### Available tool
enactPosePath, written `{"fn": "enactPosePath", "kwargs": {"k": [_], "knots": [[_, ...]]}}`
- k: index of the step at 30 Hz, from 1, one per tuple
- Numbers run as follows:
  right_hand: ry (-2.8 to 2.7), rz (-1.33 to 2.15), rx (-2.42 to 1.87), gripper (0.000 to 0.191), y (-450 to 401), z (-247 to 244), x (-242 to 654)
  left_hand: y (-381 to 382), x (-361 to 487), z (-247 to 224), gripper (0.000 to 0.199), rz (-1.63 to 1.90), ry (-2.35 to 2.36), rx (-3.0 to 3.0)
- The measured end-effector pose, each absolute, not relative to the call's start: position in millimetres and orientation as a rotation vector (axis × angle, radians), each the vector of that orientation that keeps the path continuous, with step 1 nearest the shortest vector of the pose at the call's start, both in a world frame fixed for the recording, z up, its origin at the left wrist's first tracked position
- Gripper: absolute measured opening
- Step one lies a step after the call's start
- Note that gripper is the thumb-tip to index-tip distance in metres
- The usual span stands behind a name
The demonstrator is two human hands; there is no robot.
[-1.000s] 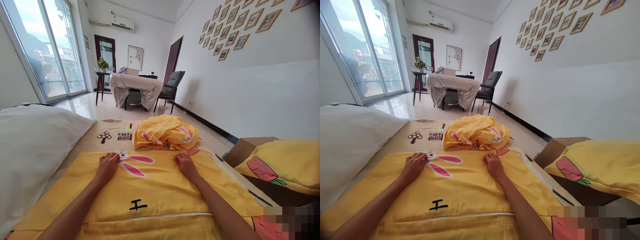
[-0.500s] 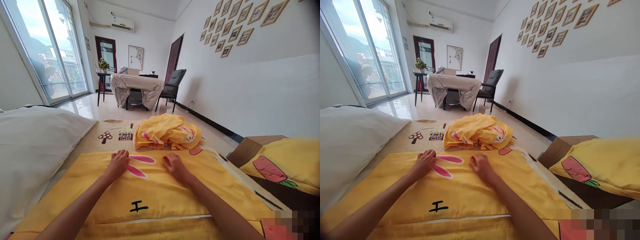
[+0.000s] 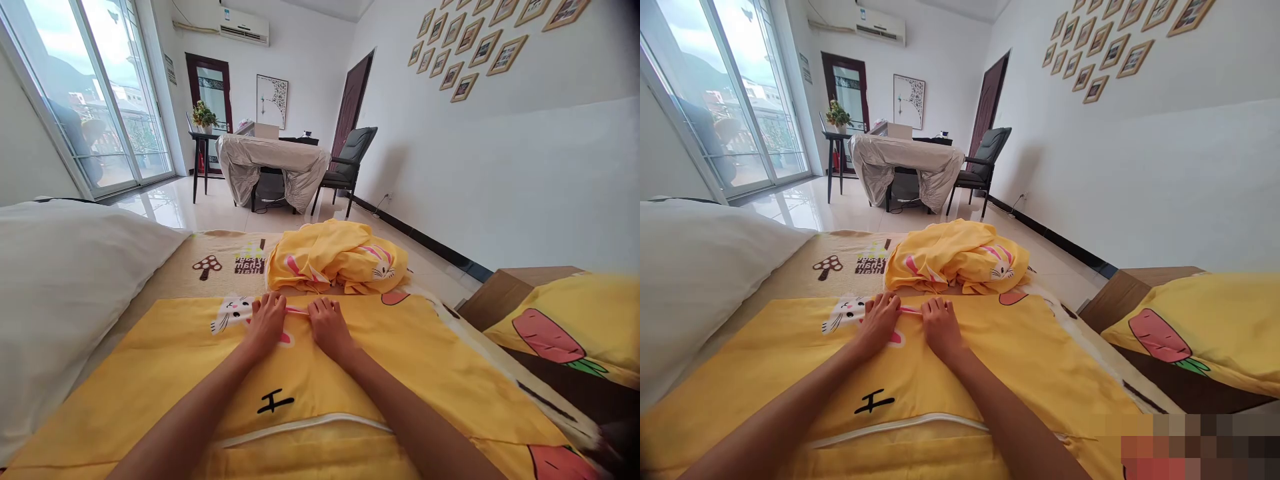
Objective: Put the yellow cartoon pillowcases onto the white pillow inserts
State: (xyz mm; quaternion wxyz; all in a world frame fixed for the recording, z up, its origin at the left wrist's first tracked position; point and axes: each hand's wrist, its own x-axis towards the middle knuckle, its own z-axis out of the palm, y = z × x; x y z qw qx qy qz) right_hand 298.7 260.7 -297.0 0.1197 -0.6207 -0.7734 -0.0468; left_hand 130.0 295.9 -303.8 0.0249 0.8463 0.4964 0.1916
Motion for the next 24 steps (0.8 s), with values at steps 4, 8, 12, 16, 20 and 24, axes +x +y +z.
{"fn": "enactPosePath", "kwargs": {"k": [4,8,12,16,20,24], "knots": [[-2.274,-0.042,-1.751,0.040,233.5,-301.0,279.9,269.4,131.6,-311.1,0.037,0.603,1.315,2.702],[-2.355,0.346,-1.638,0.055,205.8,-305.2,284.6,254.9,103.1,-323.4,0.045,0.410,1.128,2.696],[-2.291,0.377,-1.862,0.055,196.2,-304.1,335.3,266.0,39.2,-321.5,0.051,0.239,1.456,2.608],[-2.074,0.080,-2.270,0.055,177.0,-304.9,419.2,272.4,-42.5,-315.2,0.058,0.068,1.931,2.372],[-1.799,-0.244,-2.571,0.055,144.1,-306.8,491.5,256.8,-102.7,-310.8,0.056,-0.010,2.101,2.344],[-1.710,-0.609,-2.569,0.049,118.1,-292.7,500.2,232.3,-107.7,-289.9,0.053,-0.011,2.072,2.537]]}}
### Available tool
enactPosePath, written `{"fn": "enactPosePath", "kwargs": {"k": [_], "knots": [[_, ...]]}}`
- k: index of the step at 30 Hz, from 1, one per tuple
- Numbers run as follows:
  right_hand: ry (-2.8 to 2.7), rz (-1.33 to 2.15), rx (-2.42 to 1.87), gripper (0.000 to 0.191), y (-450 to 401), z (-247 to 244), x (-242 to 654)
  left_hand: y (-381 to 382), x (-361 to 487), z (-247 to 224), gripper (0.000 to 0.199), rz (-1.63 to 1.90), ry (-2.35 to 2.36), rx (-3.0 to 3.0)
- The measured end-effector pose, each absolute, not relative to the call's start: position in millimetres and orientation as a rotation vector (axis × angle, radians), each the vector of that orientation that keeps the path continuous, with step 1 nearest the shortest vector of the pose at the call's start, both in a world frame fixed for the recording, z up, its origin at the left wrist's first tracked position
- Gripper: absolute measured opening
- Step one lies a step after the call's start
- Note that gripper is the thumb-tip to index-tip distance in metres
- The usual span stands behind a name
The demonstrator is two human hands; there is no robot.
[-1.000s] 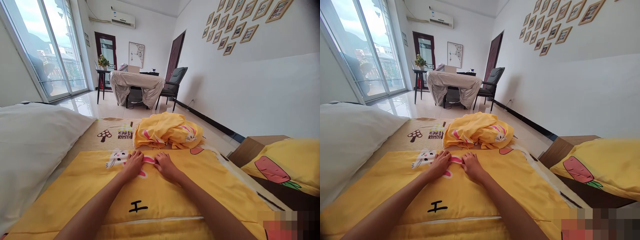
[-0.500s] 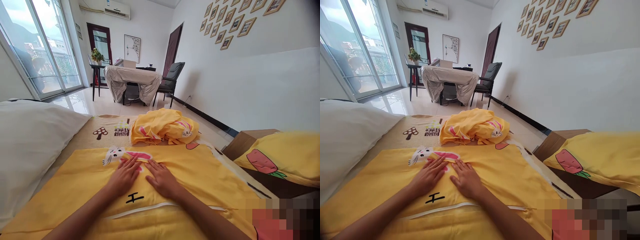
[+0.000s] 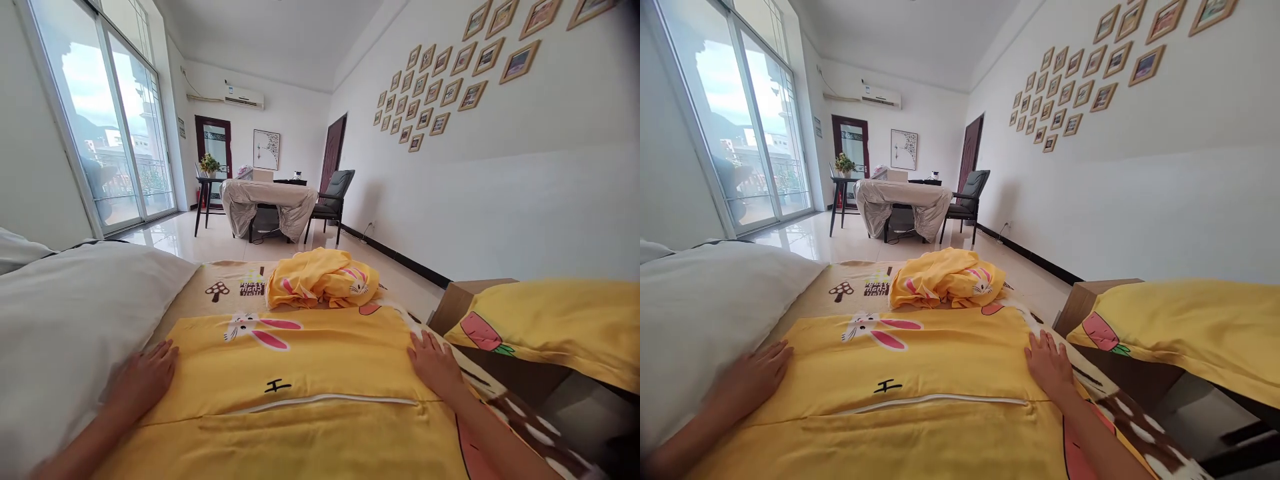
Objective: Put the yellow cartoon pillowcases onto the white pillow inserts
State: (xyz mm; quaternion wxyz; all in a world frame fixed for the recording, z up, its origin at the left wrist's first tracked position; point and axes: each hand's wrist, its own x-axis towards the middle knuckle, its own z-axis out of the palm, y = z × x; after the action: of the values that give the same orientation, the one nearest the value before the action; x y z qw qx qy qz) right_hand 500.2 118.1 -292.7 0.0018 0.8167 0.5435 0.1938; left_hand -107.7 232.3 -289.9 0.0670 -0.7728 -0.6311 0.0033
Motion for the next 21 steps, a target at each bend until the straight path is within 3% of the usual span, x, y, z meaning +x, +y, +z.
{"fn": "enactPosePath", "kwargs": {"k": [3,7,9,14,21], "knots": [[2.102,0.514,2.428,0.049,108.9,-274.4,450.4,210.5,-69.4,-270.2,0.054,-0.101,-1.892,-2.491],[2.718,-0.428,2.108,0.047,113.9,-266.8,335.0,176.5,15.7,-266.2,0.052,-0.194,-1.636,-2.907],[2.805,-0.719,2.019,0.047,124.8,-273.9,280.4,164.5,51.6,-274.9,0.050,-0.175,-1.628,-3.001],[2.755,-0.614,2.077,0.045,162.1,-294.5,227.9,174.2,53.0,-297.1,0.055,-0.163,-1.765,-2.862],[2.596,-0.444,2.078,0.056,199.0,-297.5,297.5,213.5,-55.2,-304.2,0.060,-0.070,-2.087,-2.482]]}}
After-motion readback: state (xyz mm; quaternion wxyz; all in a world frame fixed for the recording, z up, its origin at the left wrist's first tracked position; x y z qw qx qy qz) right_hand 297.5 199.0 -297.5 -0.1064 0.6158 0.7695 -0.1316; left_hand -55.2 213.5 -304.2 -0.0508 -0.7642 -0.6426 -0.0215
